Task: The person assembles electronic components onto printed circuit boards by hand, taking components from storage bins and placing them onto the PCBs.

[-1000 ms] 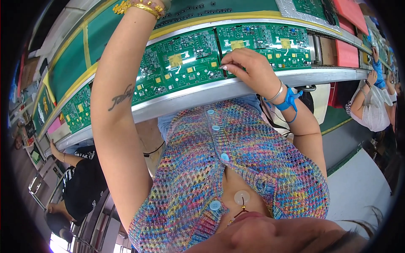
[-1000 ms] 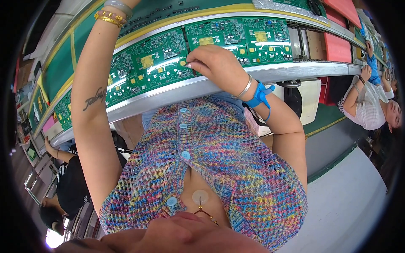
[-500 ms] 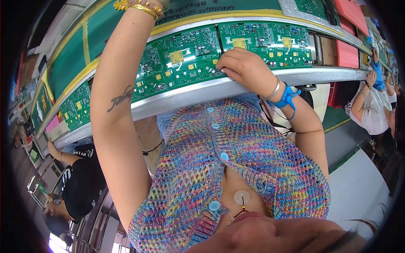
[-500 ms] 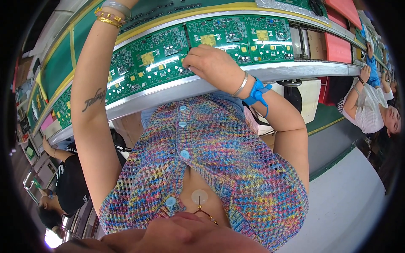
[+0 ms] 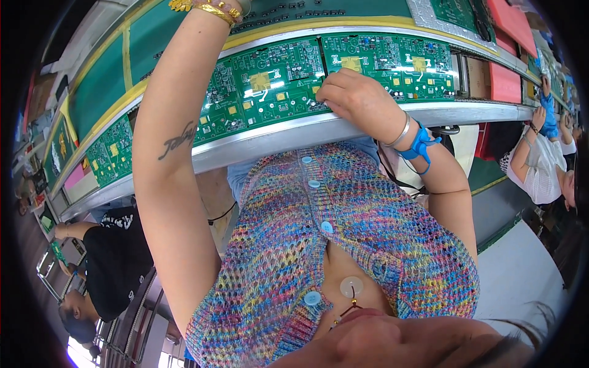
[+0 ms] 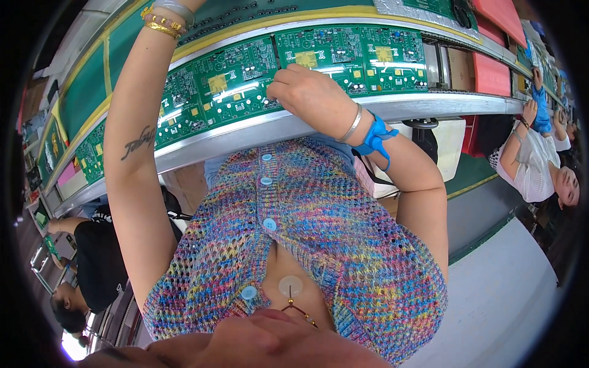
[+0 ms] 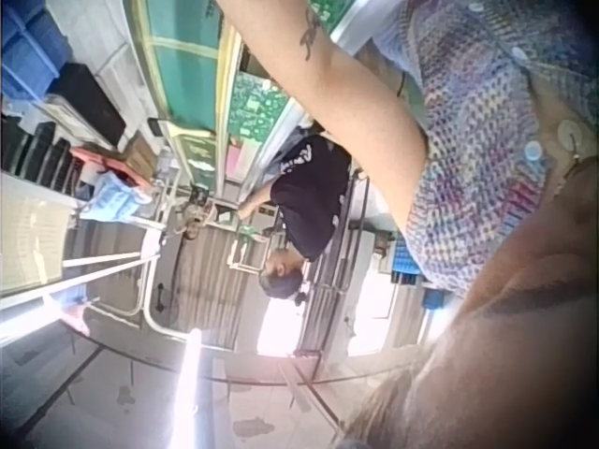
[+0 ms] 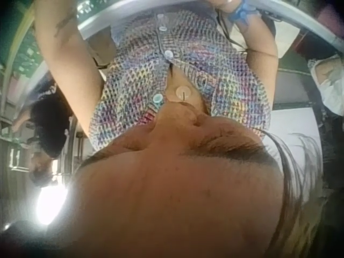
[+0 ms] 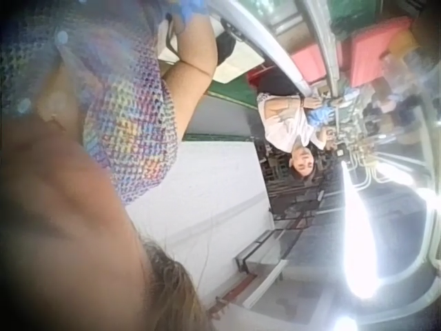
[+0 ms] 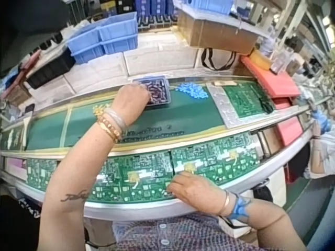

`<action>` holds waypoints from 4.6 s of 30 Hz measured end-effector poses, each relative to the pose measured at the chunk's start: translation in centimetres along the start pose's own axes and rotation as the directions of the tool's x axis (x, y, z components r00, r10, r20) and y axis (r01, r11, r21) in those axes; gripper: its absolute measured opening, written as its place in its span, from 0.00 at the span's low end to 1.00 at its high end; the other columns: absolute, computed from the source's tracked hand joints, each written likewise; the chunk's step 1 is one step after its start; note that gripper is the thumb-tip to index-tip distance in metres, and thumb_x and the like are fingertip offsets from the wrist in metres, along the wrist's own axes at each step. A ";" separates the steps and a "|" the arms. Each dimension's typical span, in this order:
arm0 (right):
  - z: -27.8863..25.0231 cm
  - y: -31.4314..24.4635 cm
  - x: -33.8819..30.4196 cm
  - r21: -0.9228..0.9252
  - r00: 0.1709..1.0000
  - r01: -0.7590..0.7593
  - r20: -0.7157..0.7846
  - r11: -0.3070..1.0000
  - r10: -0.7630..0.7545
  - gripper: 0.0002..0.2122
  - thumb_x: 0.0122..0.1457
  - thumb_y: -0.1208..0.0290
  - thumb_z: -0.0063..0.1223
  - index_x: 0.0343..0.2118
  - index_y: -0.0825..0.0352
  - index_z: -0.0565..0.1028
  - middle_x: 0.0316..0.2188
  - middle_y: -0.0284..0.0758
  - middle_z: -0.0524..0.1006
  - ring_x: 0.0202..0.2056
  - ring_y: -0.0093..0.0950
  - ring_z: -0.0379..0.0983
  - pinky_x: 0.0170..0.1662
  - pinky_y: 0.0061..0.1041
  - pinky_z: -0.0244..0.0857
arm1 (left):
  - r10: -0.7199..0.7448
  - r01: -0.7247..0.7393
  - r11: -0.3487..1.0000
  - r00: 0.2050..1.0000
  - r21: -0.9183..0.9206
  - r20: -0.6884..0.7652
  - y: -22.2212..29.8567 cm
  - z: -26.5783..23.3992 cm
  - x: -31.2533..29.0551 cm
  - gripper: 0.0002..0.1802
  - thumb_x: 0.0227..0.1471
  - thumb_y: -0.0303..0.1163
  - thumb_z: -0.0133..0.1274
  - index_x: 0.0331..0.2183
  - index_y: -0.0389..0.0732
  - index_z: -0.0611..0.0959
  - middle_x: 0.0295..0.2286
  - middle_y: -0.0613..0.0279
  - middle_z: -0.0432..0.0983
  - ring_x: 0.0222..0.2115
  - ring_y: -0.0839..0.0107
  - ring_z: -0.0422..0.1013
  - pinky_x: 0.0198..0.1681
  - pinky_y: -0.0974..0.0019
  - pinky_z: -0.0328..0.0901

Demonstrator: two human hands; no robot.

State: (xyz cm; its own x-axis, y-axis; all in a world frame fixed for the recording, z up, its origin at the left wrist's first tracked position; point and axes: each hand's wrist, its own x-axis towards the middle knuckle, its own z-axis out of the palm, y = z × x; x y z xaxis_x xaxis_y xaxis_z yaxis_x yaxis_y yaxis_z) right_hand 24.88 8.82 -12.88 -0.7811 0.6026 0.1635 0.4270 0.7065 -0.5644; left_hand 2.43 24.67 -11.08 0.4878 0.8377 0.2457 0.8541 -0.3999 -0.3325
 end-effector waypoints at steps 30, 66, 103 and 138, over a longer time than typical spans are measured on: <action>-0.6 0.3 0.3 0.004 0.995 0.015 0.099 1.000 -0.016 0.06 0.47 0.76 0.55 0.30 0.64 0.73 0.30 0.33 0.71 0.35 0.34 0.69 0.37 0.30 0.66 | -0.264 0.392 0.229 0.906 -0.891 0.331 1.3 -6.1 -16.0 0.10 0.51 0.25 0.54 0.38 0.36 0.81 0.30 0.64 0.78 0.32 0.80 0.73 0.35 0.77 0.66; -0.2 -1.8 -0.6 0.139 0.998 -0.034 0.065 0.990 0.025 0.09 0.48 0.73 0.56 0.35 0.63 0.73 0.30 0.33 0.72 0.35 0.34 0.69 0.37 0.31 0.66 | -0.277 0.372 0.764 0.927 -0.527 0.252 5.5 -8.4 -24.5 0.09 0.40 0.29 0.60 0.29 0.41 0.82 0.30 0.65 0.69 0.30 0.67 0.69 0.29 0.65 0.66; 1.1 2.5 5.6 -0.140 0.957 0.001 -0.287 0.990 -0.041 0.05 0.47 0.75 0.58 0.27 0.64 0.74 0.27 0.31 0.73 0.31 0.32 0.69 0.34 0.28 0.66 | -0.640 0.591 0.669 0.766 -0.450 0.056 -7.1 -1.4 -24.3 0.06 0.48 0.29 0.55 0.31 0.40 0.83 0.31 0.64 0.76 0.31 0.65 0.72 0.34 0.67 0.66; -7.8 16.9 11.0 -0.451 0.835 -0.478 -0.498 0.753 0.232 0.06 0.46 0.70 0.57 0.24 0.67 0.75 0.27 0.42 0.74 0.34 0.41 0.71 0.39 0.36 0.64 | -0.486 0.437 0.624 0.866 -0.648 0.116 1.5 -4.8 -22.0 0.06 0.41 0.25 0.59 0.28 0.40 0.82 0.30 0.65 0.74 0.28 0.67 0.72 0.29 0.68 0.66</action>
State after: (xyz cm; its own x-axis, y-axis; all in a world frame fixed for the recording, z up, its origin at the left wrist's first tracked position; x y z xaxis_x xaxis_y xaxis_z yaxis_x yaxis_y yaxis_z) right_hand 27.04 30.28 -14.35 -0.3266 0.8521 0.4089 0.9008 0.4116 -0.1383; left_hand -6.12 3.85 -12.58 -0.0134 0.9632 0.2685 0.8631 -0.1244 0.4894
